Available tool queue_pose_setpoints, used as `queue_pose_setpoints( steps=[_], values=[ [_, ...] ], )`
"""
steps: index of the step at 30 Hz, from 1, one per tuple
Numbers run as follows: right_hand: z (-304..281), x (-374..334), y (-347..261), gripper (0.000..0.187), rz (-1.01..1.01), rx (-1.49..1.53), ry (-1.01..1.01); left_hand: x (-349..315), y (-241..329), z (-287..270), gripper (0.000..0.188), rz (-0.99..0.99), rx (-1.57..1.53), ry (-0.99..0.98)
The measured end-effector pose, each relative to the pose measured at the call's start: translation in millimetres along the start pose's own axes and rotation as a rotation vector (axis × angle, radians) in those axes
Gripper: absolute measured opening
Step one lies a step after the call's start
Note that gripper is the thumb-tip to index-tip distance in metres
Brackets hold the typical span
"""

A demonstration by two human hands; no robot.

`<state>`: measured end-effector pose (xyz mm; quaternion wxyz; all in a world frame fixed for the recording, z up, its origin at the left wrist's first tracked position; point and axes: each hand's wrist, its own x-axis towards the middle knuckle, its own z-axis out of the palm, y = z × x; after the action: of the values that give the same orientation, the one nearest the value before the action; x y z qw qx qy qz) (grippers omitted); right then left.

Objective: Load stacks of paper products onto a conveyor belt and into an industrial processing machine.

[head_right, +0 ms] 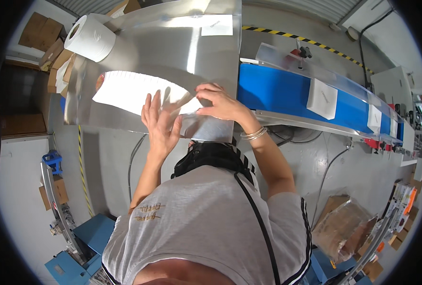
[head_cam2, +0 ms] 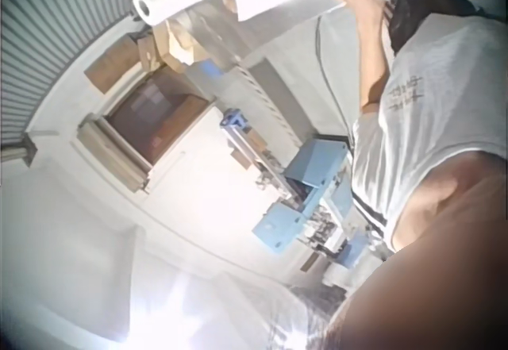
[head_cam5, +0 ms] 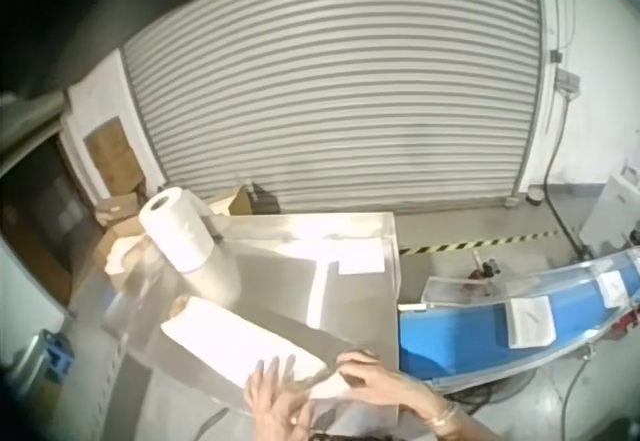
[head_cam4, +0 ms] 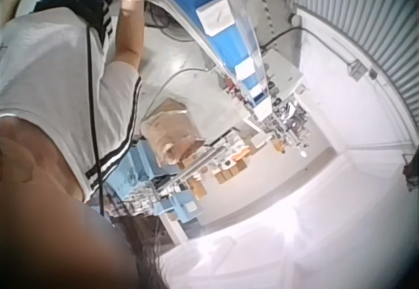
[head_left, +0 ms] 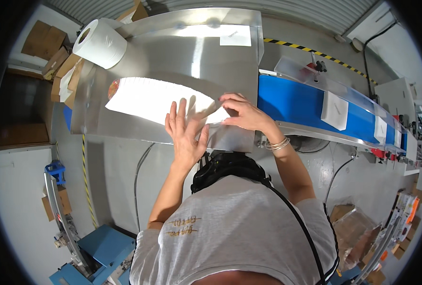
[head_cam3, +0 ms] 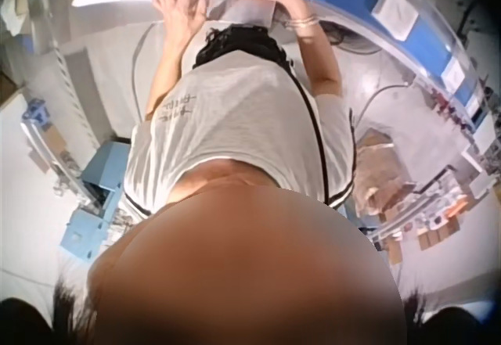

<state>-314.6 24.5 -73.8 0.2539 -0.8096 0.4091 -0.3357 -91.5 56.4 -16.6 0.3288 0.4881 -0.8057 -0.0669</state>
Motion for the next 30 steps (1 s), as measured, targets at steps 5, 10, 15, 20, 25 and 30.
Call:
queue_pose_setpoints(
  steps=[5,10,15,20,25,30],
  values=[
    [-26.5,-42.4,27.6,0.024,0.606,0.467,0.286,-2.5,-15.1,1.8,0.031,-0.095,0.018,0.043],
    [-79.2,-88.1,64.3,0.041,1.134,0.004,0.668,-3.5,-16.4,1.6,0.03,-0.085,0.019,0.068],
    [-76.7,-83.7,43.5,0.045,0.569,-0.755,0.662,-0.7,-14.5,3.3,0.027,-0.073,0.028,0.064],
    [-38.4,-0.2,-27.6,0.049,0.497,0.268,-0.04,-1.3,-17.1,2.0,0.024,-0.009,0.064,-0.001],
    [5.7,17.3,-8.2,0.051,0.041,0.091,-0.053,9.3,-7.5,-7.2,0.024,0.019,0.06,-0.076],
    [-7.0,-21.3,8.6,0.033,0.63,0.649,0.162,7.0,-24.8,-5.1,0.031,-0.112,0.034,0.024]
  ],
)
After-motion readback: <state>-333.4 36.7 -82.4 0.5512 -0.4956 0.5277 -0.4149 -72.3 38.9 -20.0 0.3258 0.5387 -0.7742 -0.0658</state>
